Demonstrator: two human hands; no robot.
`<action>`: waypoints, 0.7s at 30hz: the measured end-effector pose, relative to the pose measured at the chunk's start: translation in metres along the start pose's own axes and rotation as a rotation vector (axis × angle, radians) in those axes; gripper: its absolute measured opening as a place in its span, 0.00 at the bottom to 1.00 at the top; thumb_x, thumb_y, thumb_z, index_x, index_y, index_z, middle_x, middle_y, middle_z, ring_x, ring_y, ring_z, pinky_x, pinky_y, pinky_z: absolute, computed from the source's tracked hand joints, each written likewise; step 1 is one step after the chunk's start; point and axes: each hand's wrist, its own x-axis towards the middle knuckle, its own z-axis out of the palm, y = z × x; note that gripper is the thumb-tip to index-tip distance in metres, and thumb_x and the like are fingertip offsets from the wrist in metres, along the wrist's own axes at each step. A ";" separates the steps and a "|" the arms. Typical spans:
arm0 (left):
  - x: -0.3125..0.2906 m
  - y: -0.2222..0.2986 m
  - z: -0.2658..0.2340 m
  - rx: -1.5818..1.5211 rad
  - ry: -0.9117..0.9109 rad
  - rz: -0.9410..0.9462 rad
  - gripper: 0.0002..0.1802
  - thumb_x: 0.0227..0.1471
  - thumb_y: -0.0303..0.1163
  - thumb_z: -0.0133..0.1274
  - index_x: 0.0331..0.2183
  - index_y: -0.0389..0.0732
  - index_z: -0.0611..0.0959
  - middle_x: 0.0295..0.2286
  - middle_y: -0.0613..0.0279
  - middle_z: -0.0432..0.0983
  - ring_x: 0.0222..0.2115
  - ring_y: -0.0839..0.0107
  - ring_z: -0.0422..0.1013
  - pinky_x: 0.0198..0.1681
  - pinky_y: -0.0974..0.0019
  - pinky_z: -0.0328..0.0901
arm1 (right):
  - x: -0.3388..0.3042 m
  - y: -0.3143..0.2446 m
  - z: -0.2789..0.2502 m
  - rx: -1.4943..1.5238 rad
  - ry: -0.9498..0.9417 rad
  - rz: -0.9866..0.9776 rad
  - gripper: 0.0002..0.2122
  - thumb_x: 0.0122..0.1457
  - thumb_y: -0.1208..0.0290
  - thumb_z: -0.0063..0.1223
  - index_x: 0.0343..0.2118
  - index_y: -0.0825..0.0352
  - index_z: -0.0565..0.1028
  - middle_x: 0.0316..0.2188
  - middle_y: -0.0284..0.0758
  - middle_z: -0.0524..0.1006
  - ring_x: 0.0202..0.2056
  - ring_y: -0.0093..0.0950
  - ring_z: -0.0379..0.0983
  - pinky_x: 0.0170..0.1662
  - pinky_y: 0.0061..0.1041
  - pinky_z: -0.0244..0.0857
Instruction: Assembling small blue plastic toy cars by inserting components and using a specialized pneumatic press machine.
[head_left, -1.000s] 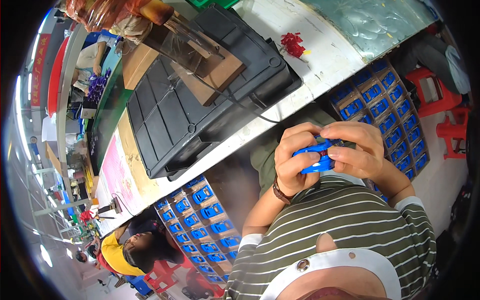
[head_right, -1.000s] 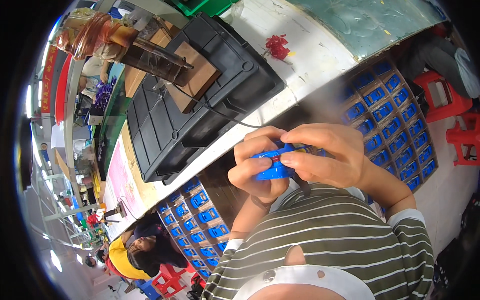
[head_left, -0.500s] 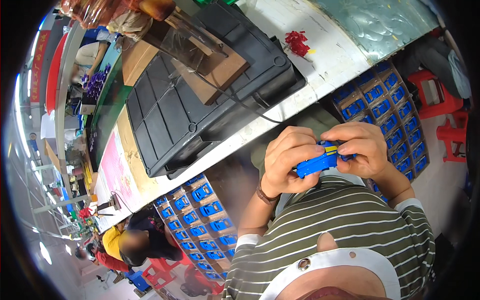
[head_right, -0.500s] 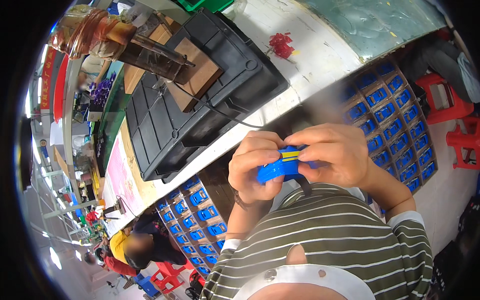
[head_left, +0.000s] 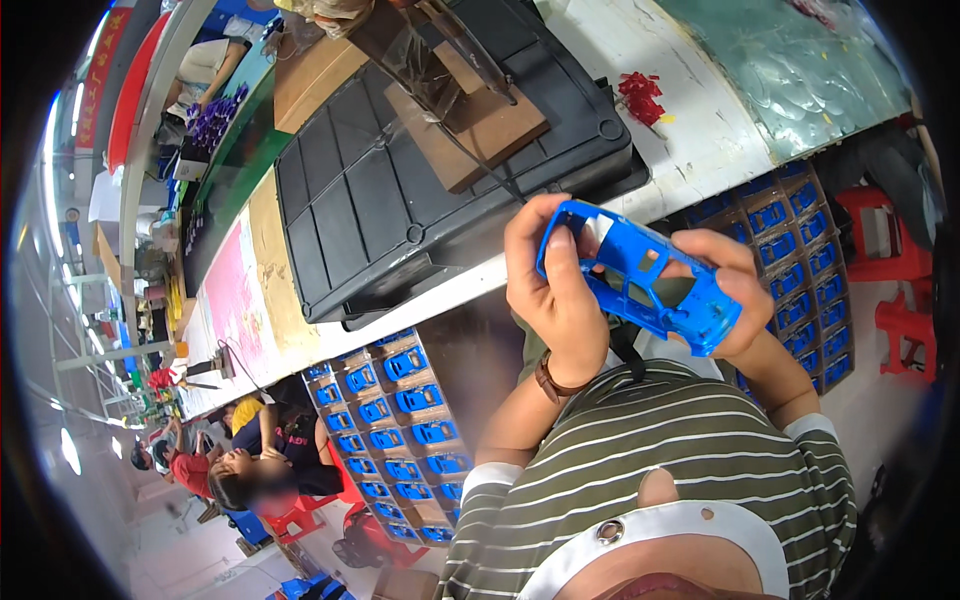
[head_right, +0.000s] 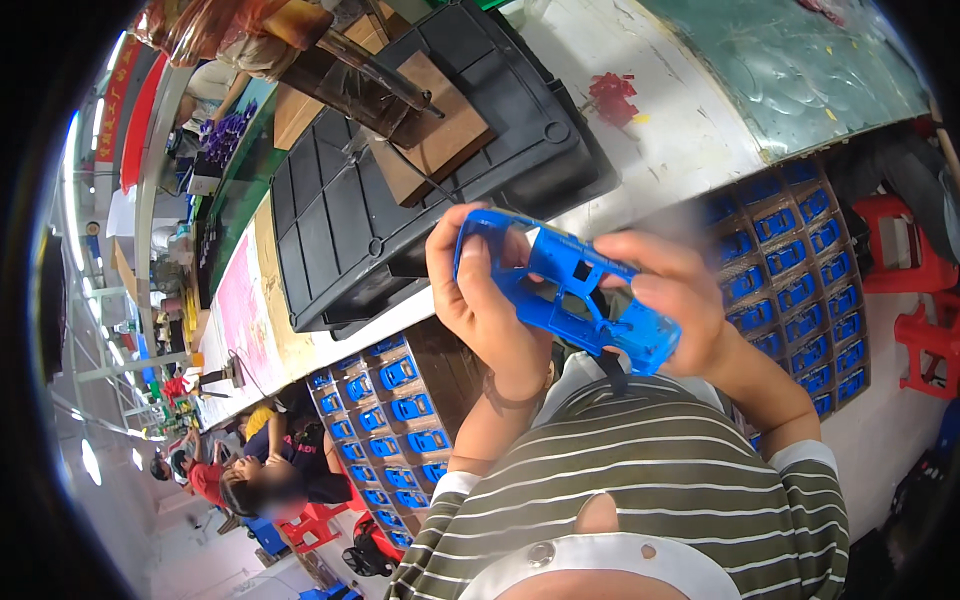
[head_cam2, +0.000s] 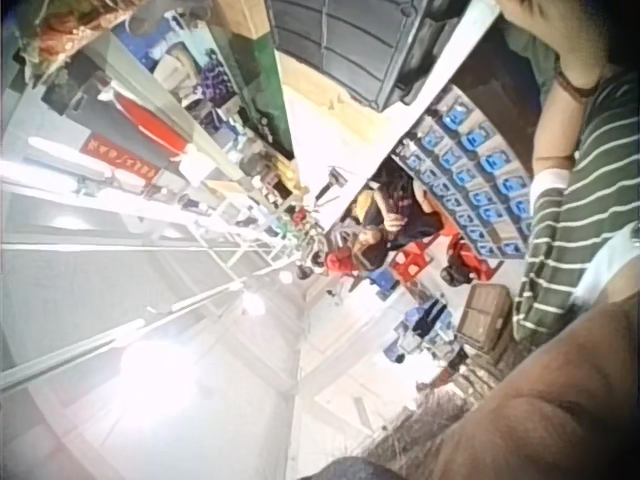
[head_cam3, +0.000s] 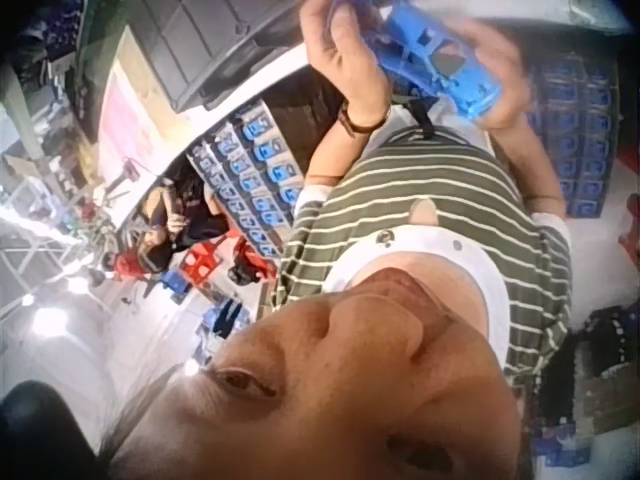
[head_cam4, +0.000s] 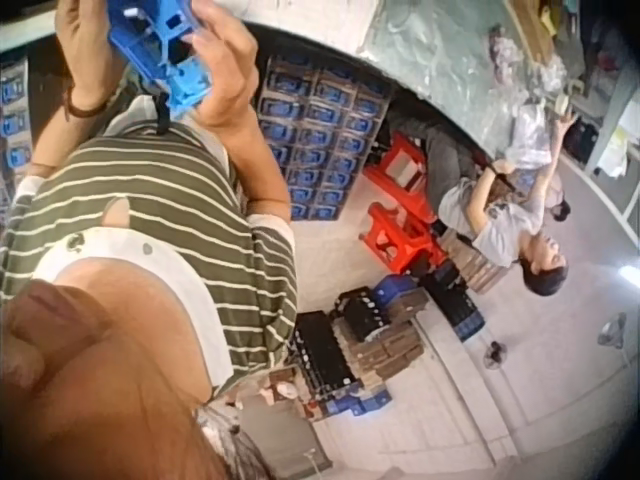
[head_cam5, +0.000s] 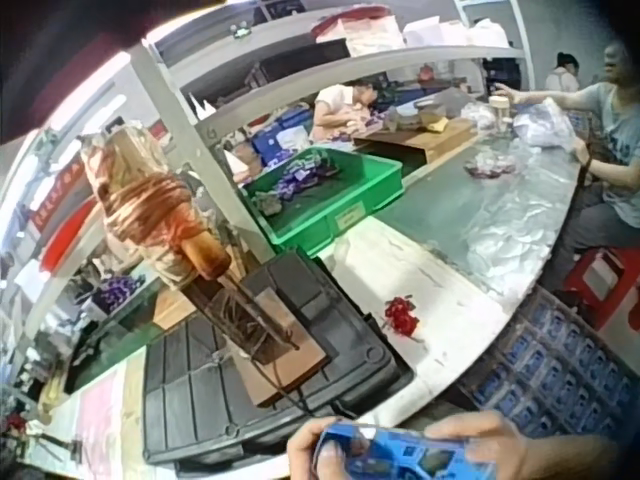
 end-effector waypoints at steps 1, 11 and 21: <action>0.002 0.002 -0.001 -0.020 0.013 -0.043 0.15 0.57 0.34 0.39 0.41 0.33 0.70 0.27 0.60 0.70 0.23 0.78 0.65 0.23 0.76 0.62 | 0.011 -0.003 -0.005 -0.015 -0.030 0.053 0.33 0.42 0.70 0.67 0.49 0.66 0.59 0.47 0.57 0.64 0.43 0.42 0.69 0.37 0.30 0.73; 0.022 0.016 -0.005 -0.320 -0.178 -0.379 0.23 0.60 0.43 0.38 0.45 0.33 0.70 0.37 0.57 0.71 0.34 0.72 0.71 0.34 0.72 0.68 | 0.086 -0.007 -0.018 -0.157 -0.117 0.232 0.37 0.35 0.75 0.68 0.49 0.68 0.56 0.42 0.49 0.69 0.40 0.36 0.71 0.42 0.30 0.67; 0.055 0.031 -0.014 -0.422 -0.198 -0.631 0.22 0.58 0.49 0.40 0.34 0.38 0.73 0.20 0.67 0.66 0.13 0.80 0.60 0.11 0.79 0.52 | 0.125 0.008 -0.005 -0.129 -0.147 0.311 0.38 0.37 0.80 0.65 0.50 0.68 0.53 0.40 0.44 0.68 0.39 0.30 0.69 0.44 0.28 0.65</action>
